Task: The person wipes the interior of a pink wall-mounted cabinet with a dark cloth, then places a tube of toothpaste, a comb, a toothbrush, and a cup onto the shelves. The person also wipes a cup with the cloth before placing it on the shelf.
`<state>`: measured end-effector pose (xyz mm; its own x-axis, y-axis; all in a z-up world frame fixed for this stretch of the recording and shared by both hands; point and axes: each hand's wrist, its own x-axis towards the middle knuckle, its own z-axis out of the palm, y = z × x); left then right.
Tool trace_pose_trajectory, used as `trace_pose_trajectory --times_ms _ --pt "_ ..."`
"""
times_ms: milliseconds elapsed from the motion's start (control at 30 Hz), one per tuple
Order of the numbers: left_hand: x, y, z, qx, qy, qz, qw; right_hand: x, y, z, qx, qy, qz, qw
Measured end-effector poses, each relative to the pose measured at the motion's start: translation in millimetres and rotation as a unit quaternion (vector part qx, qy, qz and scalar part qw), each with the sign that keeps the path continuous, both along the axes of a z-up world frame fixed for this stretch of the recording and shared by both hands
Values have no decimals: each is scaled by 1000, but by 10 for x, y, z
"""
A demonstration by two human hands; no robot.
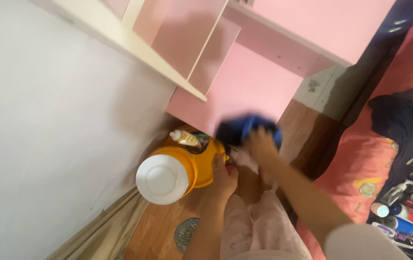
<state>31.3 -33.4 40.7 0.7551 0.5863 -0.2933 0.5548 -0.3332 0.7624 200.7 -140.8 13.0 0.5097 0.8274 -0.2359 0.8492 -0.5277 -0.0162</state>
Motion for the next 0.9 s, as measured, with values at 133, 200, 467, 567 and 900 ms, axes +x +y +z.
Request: trace_pose_trajectory --times_ms 133,200,467,567,900 --pt "-7 23 10 -13 -31 34 999 -598 -767 289 60 321 28 945" --pt "51 52 -4 -15 -19 43 999 -375 -925 489 72 386 35 919" --pt "298 -89 -16 -4 -108 68 992 741 -430 1741 175 236 -60 954" --pt "425 -115 65 69 -65 -11 995 783 84 1783 109 212 -95 967" --pt "826 65 207 176 205 -218 938 836 754 353 210 24 -39 977"
